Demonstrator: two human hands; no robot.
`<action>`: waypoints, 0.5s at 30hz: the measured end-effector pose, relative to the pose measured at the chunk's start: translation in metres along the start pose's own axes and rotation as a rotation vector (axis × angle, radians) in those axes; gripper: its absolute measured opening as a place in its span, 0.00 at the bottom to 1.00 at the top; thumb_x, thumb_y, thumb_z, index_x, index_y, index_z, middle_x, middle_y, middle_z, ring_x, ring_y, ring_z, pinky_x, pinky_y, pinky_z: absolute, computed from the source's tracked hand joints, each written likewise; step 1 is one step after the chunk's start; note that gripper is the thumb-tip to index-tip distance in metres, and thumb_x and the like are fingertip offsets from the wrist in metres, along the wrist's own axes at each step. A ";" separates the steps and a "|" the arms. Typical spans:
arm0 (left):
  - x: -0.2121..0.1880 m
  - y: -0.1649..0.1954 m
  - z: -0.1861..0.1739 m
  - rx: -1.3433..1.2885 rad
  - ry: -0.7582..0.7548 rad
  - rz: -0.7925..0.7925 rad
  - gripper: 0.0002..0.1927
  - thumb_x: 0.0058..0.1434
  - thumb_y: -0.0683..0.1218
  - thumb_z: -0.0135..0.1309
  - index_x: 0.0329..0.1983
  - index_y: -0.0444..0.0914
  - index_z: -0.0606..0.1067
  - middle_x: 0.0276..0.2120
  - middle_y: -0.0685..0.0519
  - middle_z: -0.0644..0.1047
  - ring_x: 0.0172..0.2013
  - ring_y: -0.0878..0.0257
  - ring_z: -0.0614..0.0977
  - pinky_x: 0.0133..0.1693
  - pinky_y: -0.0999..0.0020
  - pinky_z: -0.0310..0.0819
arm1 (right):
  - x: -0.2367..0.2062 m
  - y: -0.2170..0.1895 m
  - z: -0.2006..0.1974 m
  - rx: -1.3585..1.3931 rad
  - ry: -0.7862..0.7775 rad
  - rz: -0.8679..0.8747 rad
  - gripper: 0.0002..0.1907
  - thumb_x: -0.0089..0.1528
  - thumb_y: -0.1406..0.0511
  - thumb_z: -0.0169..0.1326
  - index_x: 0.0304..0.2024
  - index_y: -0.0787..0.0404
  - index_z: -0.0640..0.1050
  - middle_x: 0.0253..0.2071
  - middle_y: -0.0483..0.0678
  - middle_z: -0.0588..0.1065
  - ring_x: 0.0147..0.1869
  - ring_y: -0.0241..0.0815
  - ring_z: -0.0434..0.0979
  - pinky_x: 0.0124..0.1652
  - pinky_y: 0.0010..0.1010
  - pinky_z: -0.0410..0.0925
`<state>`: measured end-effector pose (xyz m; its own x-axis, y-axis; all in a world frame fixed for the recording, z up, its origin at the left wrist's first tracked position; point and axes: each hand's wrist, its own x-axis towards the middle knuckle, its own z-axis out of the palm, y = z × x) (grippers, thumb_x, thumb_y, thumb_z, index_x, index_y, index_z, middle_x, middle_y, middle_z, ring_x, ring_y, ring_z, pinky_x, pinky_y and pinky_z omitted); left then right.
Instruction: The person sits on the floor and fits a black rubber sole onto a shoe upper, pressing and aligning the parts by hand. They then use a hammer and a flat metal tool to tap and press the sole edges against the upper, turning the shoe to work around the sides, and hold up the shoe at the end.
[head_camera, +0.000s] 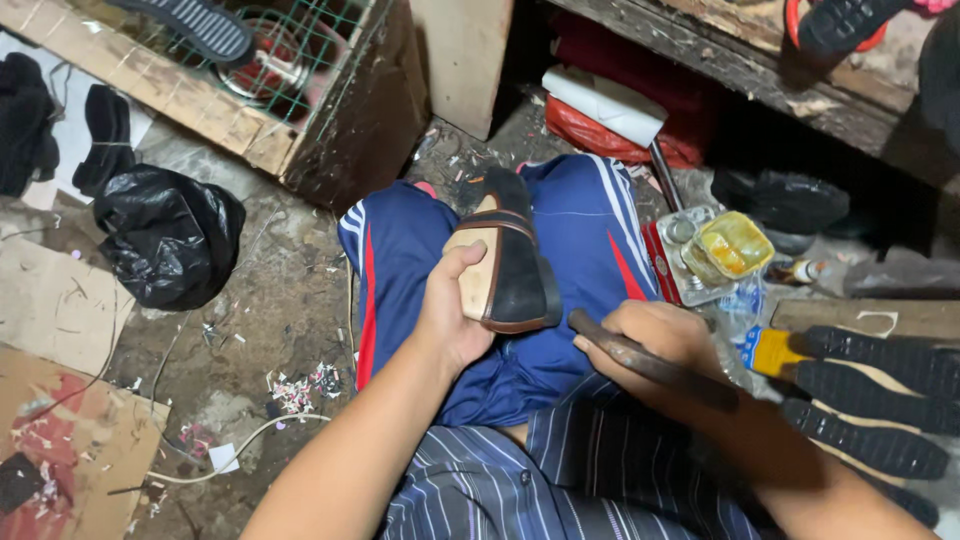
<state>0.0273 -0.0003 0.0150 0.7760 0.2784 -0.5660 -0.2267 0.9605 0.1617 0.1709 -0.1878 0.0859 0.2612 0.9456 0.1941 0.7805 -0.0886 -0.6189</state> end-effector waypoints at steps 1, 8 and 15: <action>0.003 -0.001 -0.004 0.019 0.019 0.017 0.23 0.62 0.49 0.47 0.58 0.34 0.72 0.48 0.44 0.80 0.48 0.50 0.83 0.53 0.51 0.78 | -0.003 0.003 0.001 0.014 0.010 0.013 0.12 0.53 0.62 0.67 0.26 0.59 0.76 0.24 0.50 0.74 0.27 0.53 0.75 0.28 0.41 0.67; 0.018 -0.004 -0.008 0.018 0.079 0.001 0.24 0.61 0.50 0.48 0.58 0.35 0.72 0.47 0.45 0.80 0.47 0.52 0.83 0.51 0.53 0.78 | 0.012 0.014 0.009 -0.124 -0.120 0.070 0.16 0.54 0.58 0.64 0.18 0.59 0.76 0.19 0.52 0.73 0.25 0.55 0.76 0.27 0.46 0.66; 0.030 0.003 -0.003 0.105 0.140 0.035 0.25 0.59 0.49 0.49 0.58 0.36 0.73 0.48 0.46 0.80 0.47 0.53 0.83 0.51 0.55 0.78 | 0.034 0.018 0.028 -0.387 -0.443 0.295 0.22 0.57 0.51 0.57 0.14 0.56 0.77 0.15 0.55 0.73 0.23 0.56 0.77 0.27 0.48 0.68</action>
<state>0.0478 0.0109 -0.0042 0.6774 0.3159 -0.6644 -0.1838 0.9471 0.2630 0.1777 -0.1487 0.0599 0.3019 0.8964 -0.3245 0.8813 -0.3922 -0.2635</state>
